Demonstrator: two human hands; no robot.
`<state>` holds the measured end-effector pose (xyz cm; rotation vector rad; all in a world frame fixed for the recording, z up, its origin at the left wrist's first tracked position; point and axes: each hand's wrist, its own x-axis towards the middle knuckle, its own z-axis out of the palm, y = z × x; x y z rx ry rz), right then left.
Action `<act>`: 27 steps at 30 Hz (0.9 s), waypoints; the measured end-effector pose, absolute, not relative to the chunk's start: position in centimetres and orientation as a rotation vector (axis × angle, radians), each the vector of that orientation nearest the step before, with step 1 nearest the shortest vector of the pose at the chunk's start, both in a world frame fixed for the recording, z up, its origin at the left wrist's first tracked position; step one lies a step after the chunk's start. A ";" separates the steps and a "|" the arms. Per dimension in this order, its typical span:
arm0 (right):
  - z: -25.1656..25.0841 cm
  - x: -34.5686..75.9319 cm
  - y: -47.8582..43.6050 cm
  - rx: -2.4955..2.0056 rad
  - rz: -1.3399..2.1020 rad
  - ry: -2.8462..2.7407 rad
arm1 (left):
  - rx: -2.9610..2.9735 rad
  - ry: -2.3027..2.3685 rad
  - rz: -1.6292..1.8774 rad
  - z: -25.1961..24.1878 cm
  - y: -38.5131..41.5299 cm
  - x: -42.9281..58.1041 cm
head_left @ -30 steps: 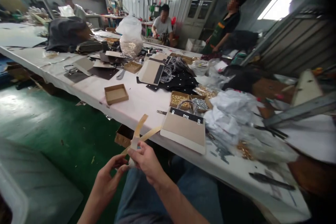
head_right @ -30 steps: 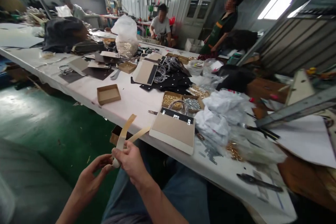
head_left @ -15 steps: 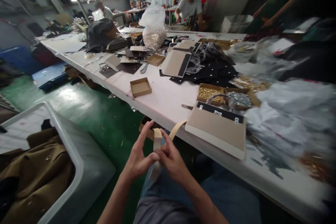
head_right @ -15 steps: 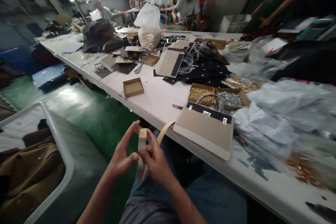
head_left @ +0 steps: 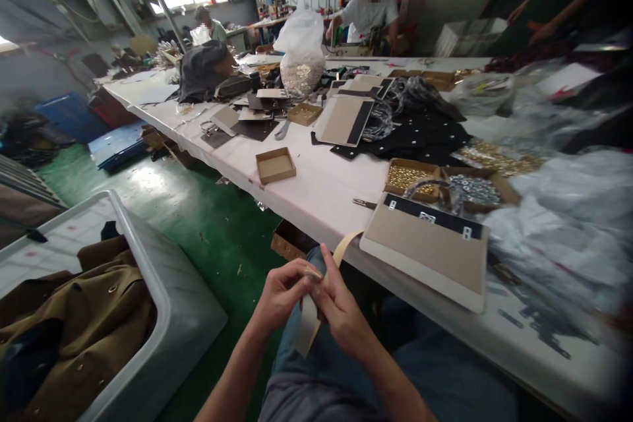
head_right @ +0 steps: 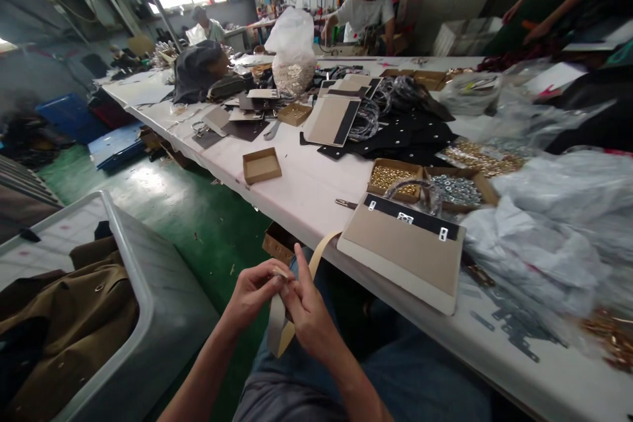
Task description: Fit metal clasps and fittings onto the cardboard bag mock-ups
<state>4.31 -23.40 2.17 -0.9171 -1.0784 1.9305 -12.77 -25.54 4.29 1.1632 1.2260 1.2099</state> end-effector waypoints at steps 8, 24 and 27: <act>2.0 9.8 -21.2 -1.238 0.898 -1.864 | 0.920 1.357 1.148 3.2 -23.9 -12.2; -0.1 24.9 -12.7 -1.451 -0.024 -2.457 | 0.956 1.279 0.946 4.7 -20.3 -9.2; -0.3 27.0 -12.8 -1.300 0.047 -2.550 | 1.042 1.231 0.867 6.4 -19.7 -8.2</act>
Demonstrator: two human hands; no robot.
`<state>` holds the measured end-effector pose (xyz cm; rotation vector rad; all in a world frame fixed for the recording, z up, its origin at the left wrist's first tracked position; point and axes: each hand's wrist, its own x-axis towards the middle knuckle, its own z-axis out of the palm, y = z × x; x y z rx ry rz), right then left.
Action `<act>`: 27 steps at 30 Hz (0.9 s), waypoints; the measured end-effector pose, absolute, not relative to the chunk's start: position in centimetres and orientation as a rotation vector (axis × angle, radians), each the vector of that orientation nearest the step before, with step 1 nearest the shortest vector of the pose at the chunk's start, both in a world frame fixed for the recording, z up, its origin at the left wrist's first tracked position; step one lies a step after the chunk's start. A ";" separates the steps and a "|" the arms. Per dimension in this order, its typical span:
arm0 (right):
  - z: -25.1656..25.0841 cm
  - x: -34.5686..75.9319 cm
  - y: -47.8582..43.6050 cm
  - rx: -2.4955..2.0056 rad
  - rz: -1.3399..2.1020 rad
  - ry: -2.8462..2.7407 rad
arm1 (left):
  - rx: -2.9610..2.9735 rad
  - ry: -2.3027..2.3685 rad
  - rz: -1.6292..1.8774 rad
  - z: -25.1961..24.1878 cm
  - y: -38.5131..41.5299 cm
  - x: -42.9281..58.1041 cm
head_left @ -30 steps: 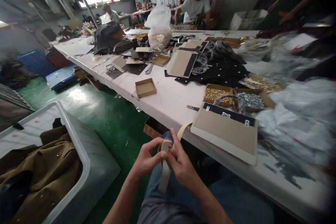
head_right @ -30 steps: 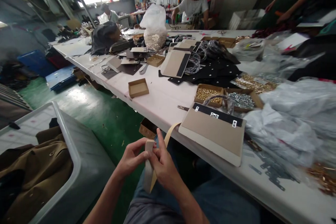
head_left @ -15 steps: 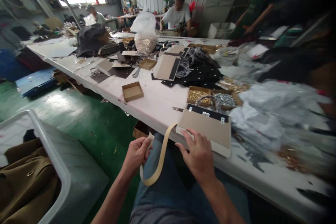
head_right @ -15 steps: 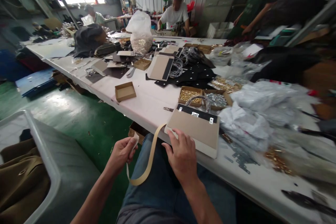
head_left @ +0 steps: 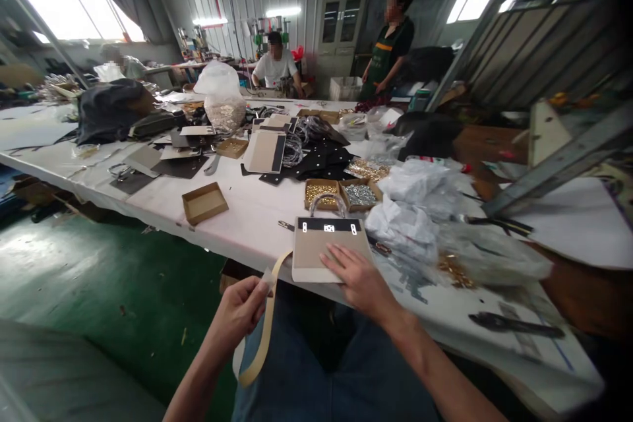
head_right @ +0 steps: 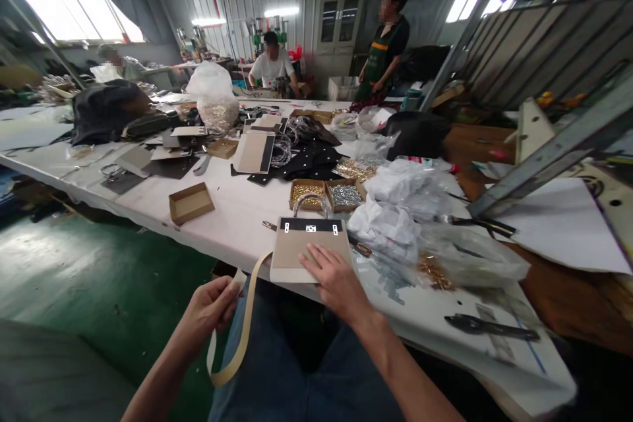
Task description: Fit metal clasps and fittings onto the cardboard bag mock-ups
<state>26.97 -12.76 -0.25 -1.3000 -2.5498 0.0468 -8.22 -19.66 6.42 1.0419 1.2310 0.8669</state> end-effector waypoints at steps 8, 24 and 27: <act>-0.1 32.1 -11.5 -0.913 0.269 -2.664 | 1.152 1.194 0.761 8.0 -19.1 -6.8; 7.5 26.0 -15.9 -1.295 1.080 -1.632 | 1.775 1.351 0.714 10.4 -15.3 -0.9; 6.0 23.9 -16.5 -1.162 1.450 -1.344 | 1.788 1.389 0.685 9.7 -15.5 0.0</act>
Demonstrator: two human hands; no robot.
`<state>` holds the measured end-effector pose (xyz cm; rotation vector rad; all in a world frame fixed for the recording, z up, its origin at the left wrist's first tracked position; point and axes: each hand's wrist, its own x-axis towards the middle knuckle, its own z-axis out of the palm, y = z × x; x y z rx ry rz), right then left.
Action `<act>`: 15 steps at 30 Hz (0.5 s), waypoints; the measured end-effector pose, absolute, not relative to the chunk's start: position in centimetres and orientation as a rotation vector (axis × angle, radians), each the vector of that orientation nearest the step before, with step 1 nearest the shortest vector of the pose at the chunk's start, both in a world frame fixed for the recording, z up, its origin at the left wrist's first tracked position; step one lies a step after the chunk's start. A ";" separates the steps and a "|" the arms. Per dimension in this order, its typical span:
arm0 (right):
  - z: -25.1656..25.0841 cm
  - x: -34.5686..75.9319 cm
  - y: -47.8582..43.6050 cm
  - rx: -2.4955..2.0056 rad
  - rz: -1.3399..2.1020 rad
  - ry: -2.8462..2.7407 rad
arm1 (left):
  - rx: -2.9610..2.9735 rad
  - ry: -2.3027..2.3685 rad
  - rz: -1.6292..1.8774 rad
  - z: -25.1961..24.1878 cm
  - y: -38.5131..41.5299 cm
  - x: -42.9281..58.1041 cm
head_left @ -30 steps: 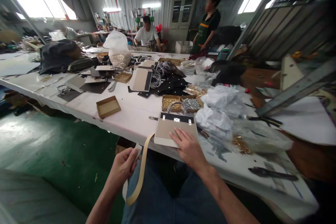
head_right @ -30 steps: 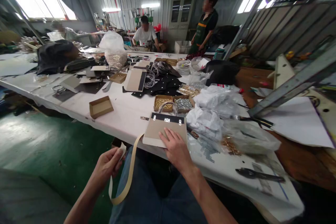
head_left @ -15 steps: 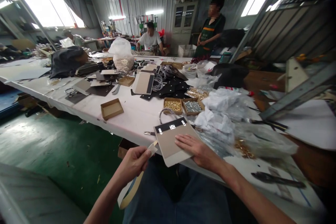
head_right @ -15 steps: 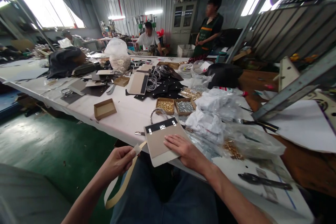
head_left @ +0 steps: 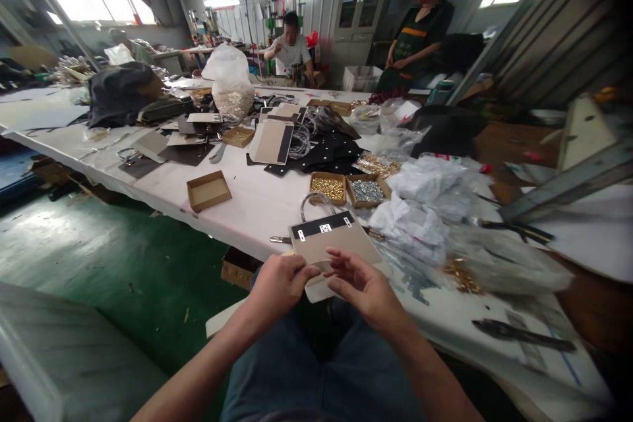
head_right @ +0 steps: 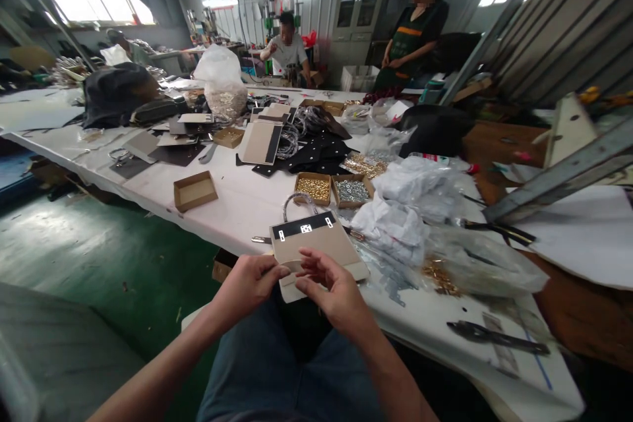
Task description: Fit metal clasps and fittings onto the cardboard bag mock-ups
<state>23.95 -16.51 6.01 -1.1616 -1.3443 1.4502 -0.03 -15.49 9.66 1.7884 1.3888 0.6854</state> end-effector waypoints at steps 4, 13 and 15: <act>4.7 22.5 -16.9 -1.066 1.586 -1.173 | 1.760 1.468 0.609 8.9 -15.7 0.1; 5.8 21.2 -15.7 -1.097 1.637 -1.169 | 1.794 1.121 0.742 9.7 -14.7 -0.6; 5.5 21.5 -15.1 -1.210 1.549 -1.212 | 1.762 1.136 0.720 9.4 -14.4 -0.6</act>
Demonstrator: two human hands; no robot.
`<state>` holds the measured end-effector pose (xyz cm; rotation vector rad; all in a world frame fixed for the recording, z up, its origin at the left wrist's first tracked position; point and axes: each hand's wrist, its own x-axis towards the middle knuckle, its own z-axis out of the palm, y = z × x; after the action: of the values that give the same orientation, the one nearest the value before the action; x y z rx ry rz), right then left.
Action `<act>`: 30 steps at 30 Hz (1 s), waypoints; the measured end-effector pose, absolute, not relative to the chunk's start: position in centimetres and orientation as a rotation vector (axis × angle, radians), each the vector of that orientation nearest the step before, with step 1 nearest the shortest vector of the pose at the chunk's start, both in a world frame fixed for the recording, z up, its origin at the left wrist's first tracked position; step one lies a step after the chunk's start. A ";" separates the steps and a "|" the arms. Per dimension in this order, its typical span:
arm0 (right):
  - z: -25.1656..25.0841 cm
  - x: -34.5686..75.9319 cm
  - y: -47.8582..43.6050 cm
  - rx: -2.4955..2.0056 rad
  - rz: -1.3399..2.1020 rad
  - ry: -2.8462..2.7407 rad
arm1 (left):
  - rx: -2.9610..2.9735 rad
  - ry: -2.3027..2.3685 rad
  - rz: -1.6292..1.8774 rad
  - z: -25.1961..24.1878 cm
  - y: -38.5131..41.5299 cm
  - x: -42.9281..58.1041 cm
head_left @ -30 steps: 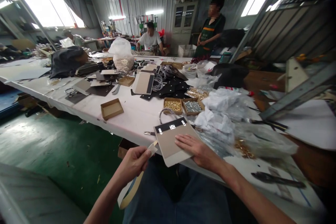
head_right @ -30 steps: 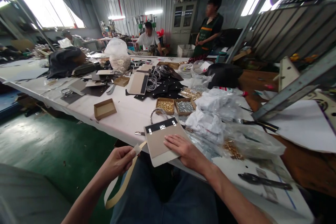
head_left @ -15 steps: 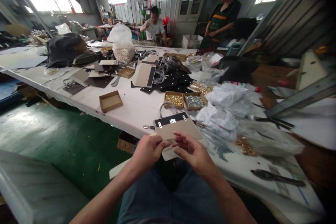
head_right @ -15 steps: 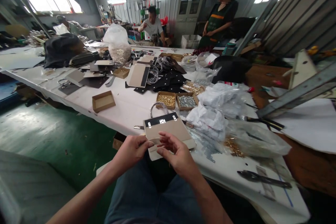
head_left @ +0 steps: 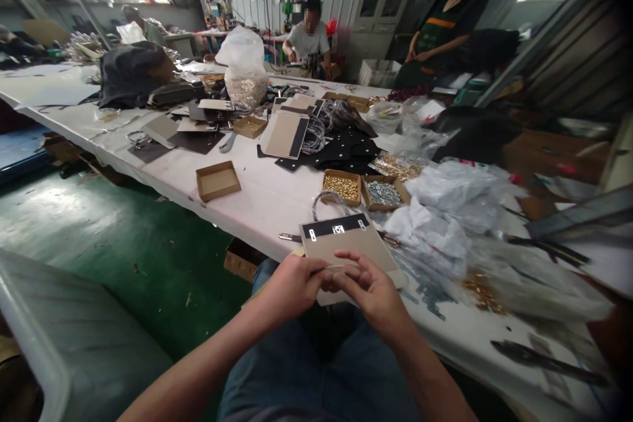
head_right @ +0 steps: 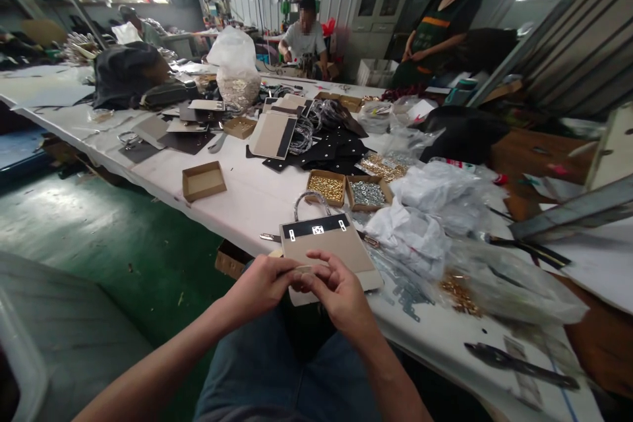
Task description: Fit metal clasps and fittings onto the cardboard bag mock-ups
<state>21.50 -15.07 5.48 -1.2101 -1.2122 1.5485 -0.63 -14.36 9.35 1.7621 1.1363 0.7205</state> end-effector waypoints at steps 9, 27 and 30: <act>4.5 23.6 -13.0 -1.467 1.250 -1.457 | 1.554 1.243 0.668 7.7 -12.9 0.1; 2.3 23.0 -3.0 -1.642 0.581 -1.601 | 1.574 1.480 0.480 5.4 -1.0 2.5; 1.6 22.9 -3.2 -1.667 0.538 -1.601 | 1.520 1.502 0.464 4.2 -0.9 2.5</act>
<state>22.85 -3.17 1.63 -1.6670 -1.6007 0.5380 2.48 -0.87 4.15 1.5204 1.5021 0.4639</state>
